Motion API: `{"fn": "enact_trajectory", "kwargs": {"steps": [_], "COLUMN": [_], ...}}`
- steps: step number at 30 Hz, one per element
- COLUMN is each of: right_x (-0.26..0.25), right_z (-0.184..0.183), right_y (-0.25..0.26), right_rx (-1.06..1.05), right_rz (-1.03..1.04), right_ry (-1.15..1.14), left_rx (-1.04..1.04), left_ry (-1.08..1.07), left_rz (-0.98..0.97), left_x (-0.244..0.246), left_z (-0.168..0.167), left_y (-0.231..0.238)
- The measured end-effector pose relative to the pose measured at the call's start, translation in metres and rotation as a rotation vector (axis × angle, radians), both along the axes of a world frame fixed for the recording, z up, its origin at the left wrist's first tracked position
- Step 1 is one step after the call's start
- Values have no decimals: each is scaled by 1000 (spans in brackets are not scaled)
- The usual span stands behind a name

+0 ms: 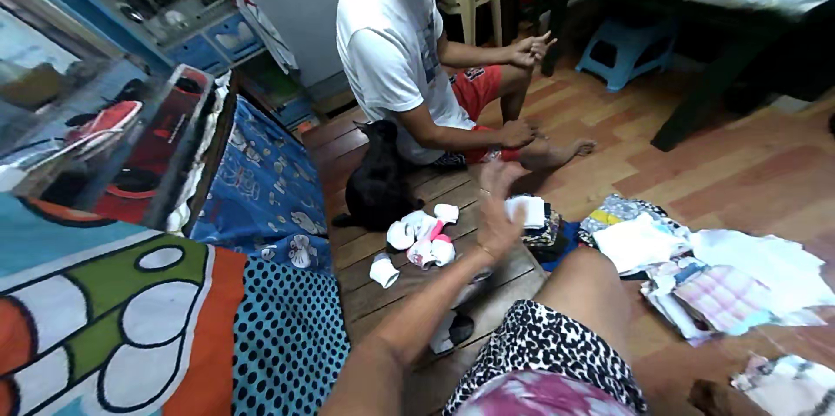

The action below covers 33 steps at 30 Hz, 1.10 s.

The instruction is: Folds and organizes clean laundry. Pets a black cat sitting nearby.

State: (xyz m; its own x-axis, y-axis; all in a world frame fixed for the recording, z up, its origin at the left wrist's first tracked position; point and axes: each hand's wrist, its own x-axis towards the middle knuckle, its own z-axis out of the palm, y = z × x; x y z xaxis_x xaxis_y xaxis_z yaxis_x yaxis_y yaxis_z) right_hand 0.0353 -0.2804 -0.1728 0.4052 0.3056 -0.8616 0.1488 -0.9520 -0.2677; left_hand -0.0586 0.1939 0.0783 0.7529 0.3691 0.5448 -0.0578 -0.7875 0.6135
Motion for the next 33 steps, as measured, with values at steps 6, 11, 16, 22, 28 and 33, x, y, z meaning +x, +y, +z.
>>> {"fn": "enact_trajectory", "kwargs": {"steps": [6, 11, 16, 22, 28, 33], "right_x": [-24, -25, -18, -27, -28, -33], "right_z": [29, 21, 38, 77, 60, 46], "right_y": [-32, -65, -22, 29, 4, -17], "right_rx": [74, 31, 212, 220, 314, 248], "right_rz": [-147, -123, -138, 58, -148, -335], "right_ry": [-23, -74, -134, -174, -144, -123], "left_rx": [228, 500, 570, 410, 556, 764], "left_ry": [633, 690, 975, 997, 1072, 925], "left_rz": [-613, -1107, -1143, -1258, -1164, -1104], "left_x": [17, -32, -45, -35, -22, -18], "left_z": [-60, -75, -49, -62, -59, -74], "left_y": [-170, -266, -291, -290, -278, -285]}}
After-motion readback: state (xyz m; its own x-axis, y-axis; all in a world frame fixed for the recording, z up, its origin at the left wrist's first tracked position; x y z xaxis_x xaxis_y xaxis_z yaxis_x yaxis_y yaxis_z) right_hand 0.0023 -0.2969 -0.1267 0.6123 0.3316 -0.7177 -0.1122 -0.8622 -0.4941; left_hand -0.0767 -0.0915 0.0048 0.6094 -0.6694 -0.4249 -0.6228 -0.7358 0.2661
